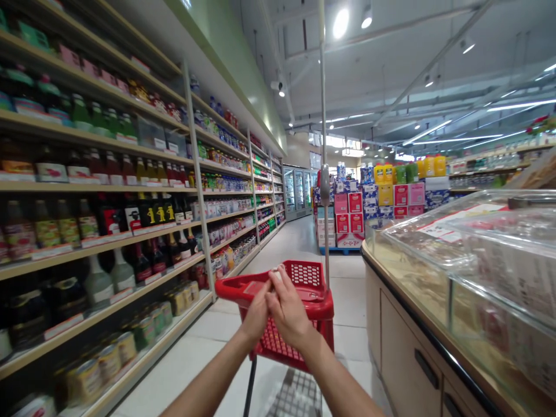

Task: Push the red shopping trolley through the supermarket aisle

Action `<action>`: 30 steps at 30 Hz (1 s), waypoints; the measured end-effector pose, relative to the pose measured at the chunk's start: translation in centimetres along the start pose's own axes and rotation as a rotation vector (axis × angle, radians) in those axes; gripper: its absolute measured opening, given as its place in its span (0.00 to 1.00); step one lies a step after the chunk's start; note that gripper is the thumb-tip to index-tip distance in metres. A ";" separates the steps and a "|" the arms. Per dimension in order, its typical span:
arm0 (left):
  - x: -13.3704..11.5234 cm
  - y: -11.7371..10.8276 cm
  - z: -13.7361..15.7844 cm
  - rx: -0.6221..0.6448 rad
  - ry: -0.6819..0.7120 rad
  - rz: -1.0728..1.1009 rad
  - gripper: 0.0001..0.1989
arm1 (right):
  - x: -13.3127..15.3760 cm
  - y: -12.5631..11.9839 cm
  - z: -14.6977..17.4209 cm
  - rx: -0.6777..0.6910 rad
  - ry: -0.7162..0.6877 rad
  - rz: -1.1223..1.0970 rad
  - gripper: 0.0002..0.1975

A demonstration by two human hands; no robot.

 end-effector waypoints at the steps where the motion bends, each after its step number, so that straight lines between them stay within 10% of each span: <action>1: -0.3 1.4 0.4 0.018 -0.051 0.102 0.22 | 0.0 0.6 0.2 -0.011 0.022 -0.049 0.23; 6: 0.8 0.7 0.1 0.067 -0.077 0.119 0.28 | -1.3 0.5 2.0 -0.071 0.027 -0.122 0.25; 9: 2.5 -3.8 -1.8 0.022 0.141 -0.449 0.25 | -2.6 -3.3 1.3 -0.227 0.179 -0.053 0.21; 13: 5.8 -7.5 -3.5 0.012 0.079 -0.946 0.23 | -2.8 -7.1 -0.8 -0.406 0.310 0.132 0.22; 19: 4.7 -5.5 -1.6 -0.085 0.168 -0.958 0.23 | -1.1 -0.3 0.7 -0.083 -0.109 0.371 0.17; 22: 3.3 -4.9 -0.2 -0.098 0.260 -0.969 0.21 | -2.7 -0.6 2.4 0.059 -0.215 0.495 0.22; 27: 2.1 -4.7 1.6 -0.057 0.311 -0.975 0.22 | -6.9 -8.2 2.3 -0.094 0.039 0.556 0.14; 30: 1.5 -4.6 2.5 -0.087 0.315 -0.971 0.21 | -5.1 -7.0 2.2 -0.157 0.180 0.480 0.16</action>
Point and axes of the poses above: each hand's wrist, its own z-axis away from the middle knuckle, its own y-axis out of the palm, x = y × z, the point moved 6 cm from there along -z, towards the middle knuckle, and after that the axes turned 9 degrees about -x, right-handed, at the moved point
